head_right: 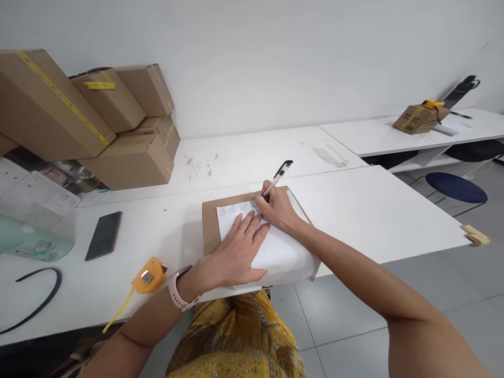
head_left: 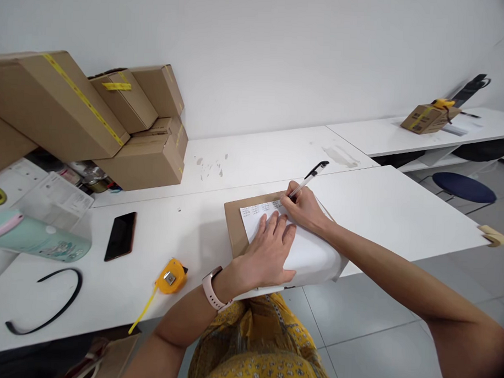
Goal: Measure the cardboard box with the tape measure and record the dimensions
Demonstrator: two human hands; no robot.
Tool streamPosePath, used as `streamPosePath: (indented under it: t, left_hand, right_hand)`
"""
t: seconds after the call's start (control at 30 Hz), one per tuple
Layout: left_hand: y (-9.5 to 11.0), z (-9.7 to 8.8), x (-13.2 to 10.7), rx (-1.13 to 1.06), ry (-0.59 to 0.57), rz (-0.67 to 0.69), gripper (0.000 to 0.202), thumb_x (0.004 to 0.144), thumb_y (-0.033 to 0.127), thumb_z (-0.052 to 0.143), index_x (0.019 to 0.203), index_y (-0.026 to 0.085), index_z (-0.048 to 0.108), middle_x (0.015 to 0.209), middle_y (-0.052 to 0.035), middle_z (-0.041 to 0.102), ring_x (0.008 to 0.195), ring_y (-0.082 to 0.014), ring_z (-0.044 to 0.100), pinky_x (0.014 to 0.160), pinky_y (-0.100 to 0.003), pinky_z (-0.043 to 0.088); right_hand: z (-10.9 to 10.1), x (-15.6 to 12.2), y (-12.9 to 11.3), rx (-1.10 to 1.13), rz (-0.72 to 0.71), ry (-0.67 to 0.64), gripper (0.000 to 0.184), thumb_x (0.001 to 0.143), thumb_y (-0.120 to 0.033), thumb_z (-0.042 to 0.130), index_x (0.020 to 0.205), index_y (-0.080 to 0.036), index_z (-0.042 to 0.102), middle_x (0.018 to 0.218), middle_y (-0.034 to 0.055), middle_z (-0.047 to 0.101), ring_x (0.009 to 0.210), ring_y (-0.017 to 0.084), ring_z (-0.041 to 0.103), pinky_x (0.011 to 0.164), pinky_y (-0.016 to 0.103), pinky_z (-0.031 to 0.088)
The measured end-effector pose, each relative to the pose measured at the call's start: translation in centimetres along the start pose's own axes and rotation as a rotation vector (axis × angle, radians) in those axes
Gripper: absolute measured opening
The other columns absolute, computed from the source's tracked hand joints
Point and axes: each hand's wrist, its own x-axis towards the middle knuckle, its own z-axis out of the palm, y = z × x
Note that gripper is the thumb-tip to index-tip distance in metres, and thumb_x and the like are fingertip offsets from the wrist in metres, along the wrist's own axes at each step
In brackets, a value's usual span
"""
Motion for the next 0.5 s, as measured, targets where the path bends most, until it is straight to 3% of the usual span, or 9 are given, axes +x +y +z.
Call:
streamPosePath:
  t: [0.5]
  left_hand:
    - [-0.04,0.08,-0.03,-0.013,0.011,0.003,0.097,0.085,0.060,0.064,0.153,0.001,0.028,0.162,-0.0310,0.028,0.153,-0.0466,0.019,0.123,-0.057,0.010]
  right_hand:
    - [-0.10,0.01,0.08,-0.026,-0.021,0.018,0.015,0.076,-0.022,0.051,0.068,-0.024,0.038,0.052,-0.0063,0.041,0.051,0.011,0.036,0.052,0.028,0.029]
